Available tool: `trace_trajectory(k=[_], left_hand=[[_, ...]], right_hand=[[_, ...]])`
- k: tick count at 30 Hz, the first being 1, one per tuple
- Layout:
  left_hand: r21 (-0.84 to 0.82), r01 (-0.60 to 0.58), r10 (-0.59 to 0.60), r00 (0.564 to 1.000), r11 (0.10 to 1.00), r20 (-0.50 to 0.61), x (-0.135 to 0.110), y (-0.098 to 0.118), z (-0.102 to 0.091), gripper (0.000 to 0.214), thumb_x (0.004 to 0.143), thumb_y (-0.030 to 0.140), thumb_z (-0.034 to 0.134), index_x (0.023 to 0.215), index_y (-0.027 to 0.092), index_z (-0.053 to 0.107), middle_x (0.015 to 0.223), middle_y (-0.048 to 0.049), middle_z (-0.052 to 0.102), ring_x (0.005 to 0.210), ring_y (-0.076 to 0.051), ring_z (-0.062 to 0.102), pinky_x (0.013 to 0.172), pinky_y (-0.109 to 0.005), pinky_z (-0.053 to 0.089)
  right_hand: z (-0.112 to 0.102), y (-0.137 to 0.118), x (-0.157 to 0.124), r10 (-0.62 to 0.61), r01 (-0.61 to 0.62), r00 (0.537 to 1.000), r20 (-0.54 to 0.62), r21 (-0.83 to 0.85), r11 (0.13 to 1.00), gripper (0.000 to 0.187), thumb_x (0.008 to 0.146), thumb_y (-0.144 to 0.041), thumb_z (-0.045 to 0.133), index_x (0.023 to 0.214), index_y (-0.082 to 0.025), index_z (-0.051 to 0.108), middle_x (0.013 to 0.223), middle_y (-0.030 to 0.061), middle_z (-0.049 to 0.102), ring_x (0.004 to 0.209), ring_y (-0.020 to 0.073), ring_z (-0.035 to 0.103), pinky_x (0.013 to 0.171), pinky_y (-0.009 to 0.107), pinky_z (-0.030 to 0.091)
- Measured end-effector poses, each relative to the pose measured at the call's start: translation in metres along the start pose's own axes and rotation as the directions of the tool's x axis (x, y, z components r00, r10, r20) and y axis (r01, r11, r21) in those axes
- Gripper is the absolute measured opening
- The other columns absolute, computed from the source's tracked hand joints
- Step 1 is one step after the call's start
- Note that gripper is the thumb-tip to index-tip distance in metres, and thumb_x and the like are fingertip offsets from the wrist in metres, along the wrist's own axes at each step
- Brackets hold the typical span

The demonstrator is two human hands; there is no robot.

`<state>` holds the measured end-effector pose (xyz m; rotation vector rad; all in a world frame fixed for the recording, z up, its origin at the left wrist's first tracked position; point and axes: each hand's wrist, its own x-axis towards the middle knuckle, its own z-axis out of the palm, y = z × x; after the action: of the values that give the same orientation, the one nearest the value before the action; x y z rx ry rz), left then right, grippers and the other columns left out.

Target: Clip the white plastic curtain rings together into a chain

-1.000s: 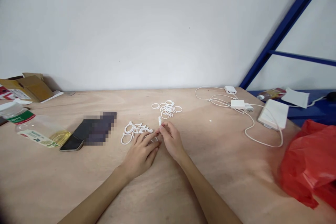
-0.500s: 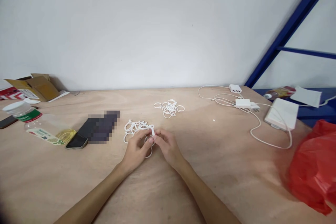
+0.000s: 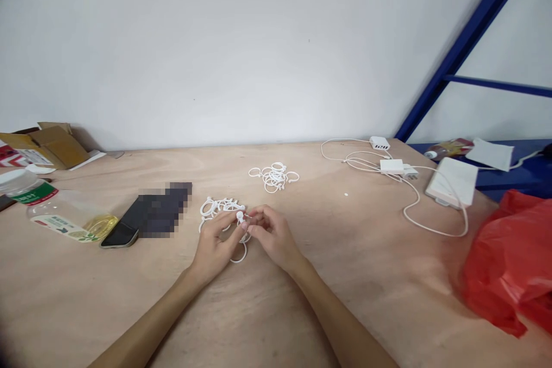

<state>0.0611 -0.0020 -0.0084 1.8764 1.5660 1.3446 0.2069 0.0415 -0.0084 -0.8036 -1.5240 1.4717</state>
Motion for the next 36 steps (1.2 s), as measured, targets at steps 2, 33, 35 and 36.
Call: trace_trajectory(k=[2, 33, 35, 36], left_hand=[[0.025, -0.045, 0.043, 0.997, 0.999, 0.069, -0.001, 0.001, 0.001, 0.021, 0.087, 0.028, 0.053, 0.101, 0.019, 0.067, 0.095, -0.0069, 0.068, 0.093, -0.020, 0.058, 0.085, -0.035, 0.045], [0.398, 0.105, 0.034, 0.945, 0.911, -0.326, 0.022, -0.047, -0.040, 0.033, 0.089, 0.036, 0.044, 0.110, 0.017, 0.062, 0.112, -0.0117, 0.064, 0.108, -0.024, 0.055, 0.097, -0.041, 0.041], [0.230, -0.006, 0.050, 0.981, 0.973, -0.188, 0.013, -0.031, -0.022, 0.028, 0.088, 0.035, 0.048, 0.106, 0.018, 0.062, 0.103, -0.0095, 0.066, 0.098, -0.021, 0.060, 0.089, -0.036, 0.047], [0.178, -0.042, 0.064, 0.991, 0.983, -0.121, 0.008, -0.023, -0.013, 0.029, 0.086, 0.036, 0.052, 0.107, 0.018, 0.062, 0.104, -0.0095, 0.066, 0.097, -0.021, 0.060, 0.088, -0.036, 0.047]], right_hand=[[0.000, 0.001, 0.001, -0.030, 0.030, 0.999, -0.039, 0.004, 1.000, 0.019, 0.076, -0.031, 0.062, 0.092, -0.021, 0.064, 0.072, -0.0011, 0.061, 0.067, 0.0137, 0.056, 0.065, 0.027, 0.045], [0.008, 0.014, 0.003, 0.019, -0.033, 0.990, -0.143, -0.094, 0.995, 0.030, 0.081, -0.044, 0.057, 0.080, -0.016, 0.069, 0.070, 0.0026, 0.064, 0.064, 0.0153, 0.055, 0.061, 0.027, 0.044], [0.007, 0.013, 0.004, 0.032, -0.040, 0.986, -0.162, -0.047, 0.998, 0.031, 0.080, -0.045, 0.059, 0.082, -0.016, 0.070, 0.071, 0.0032, 0.066, 0.065, 0.0161, 0.056, 0.062, 0.027, 0.045], [0.006, 0.012, 0.004, 0.039, -0.043, 0.986, -0.162, -0.023, 0.999, 0.031, 0.079, -0.045, 0.059, 0.082, -0.016, 0.070, 0.071, 0.0031, 0.066, 0.065, 0.0161, 0.057, 0.062, 0.027, 0.046]])
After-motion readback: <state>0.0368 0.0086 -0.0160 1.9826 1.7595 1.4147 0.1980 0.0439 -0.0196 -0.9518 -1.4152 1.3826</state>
